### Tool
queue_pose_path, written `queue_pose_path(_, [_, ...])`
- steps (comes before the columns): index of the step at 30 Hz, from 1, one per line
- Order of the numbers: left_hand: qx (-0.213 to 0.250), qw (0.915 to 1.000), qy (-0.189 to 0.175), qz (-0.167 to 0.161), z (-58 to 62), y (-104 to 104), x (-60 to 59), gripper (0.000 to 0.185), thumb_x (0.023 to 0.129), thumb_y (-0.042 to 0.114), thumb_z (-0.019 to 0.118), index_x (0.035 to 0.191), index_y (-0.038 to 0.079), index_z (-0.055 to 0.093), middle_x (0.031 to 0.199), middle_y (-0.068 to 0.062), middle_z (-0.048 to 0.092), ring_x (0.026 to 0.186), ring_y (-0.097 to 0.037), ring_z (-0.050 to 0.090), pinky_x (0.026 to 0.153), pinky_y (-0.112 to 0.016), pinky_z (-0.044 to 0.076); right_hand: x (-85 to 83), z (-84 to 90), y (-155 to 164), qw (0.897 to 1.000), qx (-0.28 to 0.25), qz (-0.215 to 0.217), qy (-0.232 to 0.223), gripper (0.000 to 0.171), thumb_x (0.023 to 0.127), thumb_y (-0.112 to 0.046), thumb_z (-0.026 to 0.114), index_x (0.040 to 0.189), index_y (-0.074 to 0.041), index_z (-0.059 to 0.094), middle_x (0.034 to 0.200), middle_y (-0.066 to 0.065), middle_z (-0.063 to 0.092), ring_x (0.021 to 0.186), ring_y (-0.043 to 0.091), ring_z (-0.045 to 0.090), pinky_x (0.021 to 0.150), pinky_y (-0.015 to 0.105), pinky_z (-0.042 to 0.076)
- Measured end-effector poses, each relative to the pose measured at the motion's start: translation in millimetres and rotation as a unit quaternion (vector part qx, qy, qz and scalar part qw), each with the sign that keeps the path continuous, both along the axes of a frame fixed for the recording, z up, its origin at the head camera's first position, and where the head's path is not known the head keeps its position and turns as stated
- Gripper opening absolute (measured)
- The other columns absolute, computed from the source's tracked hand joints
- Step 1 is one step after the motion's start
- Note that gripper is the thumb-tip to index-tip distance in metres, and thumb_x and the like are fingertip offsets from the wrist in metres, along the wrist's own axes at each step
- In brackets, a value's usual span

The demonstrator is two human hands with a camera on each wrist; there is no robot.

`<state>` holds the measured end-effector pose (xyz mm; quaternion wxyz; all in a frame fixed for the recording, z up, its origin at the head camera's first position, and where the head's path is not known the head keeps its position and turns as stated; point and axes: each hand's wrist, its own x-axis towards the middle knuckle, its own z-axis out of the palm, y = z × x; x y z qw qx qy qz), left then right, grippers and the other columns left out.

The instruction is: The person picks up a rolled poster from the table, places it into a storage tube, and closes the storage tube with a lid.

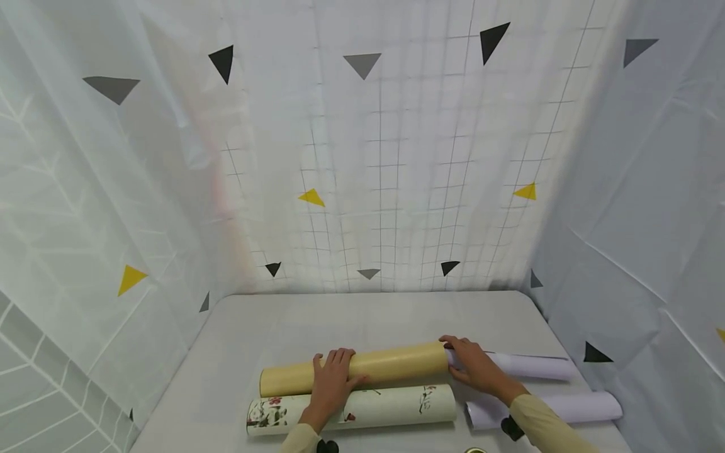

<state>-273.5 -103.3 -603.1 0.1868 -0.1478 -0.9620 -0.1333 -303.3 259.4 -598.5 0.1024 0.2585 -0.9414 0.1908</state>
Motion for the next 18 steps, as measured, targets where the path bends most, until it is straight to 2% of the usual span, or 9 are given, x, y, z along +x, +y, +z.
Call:
queue_pose_path(6, [0.0, 0.9999, -0.015, 0.0, -2.4, 1.6, -5.0, 0.063, 0.084, 0.065, 0.066, 0.125, 0.018, 0.063, 0.122, 0.001, 0.068, 0.113, -0.021, 0.06, 0.102, -0.059, 0.038, 4.0, 3.6, 3.6, 1.0, 0.013, 0.007, 0.016, 0.069, 0.084, -0.011, 0.082, 0.144, -0.002, 0.05, 0.127, 0.008, 0.072, 0.119, 0.032, 0.063, 0.1, 0.058, 0.048])
queue_pose_path(12, [-0.002, 0.9997, -0.022, 0.01, -3.1, 0.7, -7.5, 0.064, 0.083, 0.066, 0.066, 0.125, 0.017, 0.063, 0.124, -0.001, 0.069, 0.114, -0.023, 0.061, 0.102, -0.06, 0.037, 7.9, 4.1, 14.4, 0.999, -0.005, 0.008, 0.053, 0.077, 0.075, -0.005, 0.087, 0.142, 0.002, 0.051, 0.131, 0.012, 0.067, 0.124, 0.04, 0.059, 0.103, 0.063, 0.045])
queue_pose_path(18, [0.004, 0.9995, -0.029, 0.009, -3.0, -0.4, -6.7, 0.065, 0.083, 0.065, 0.067, 0.125, 0.016, 0.063, 0.125, -0.001, 0.069, 0.114, -0.024, 0.061, 0.103, -0.061, 0.037, 5.2, -8.7, 30.0, 0.994, 0.017, -0.036, 0.101, 0.082, 0.067, -0.007, 0.092, 0.138, -0.002, 0.053, 0.128, 0.014, 0.064, 0.119, 0.038, 0.057, 0.099, 0.059, 0.045])
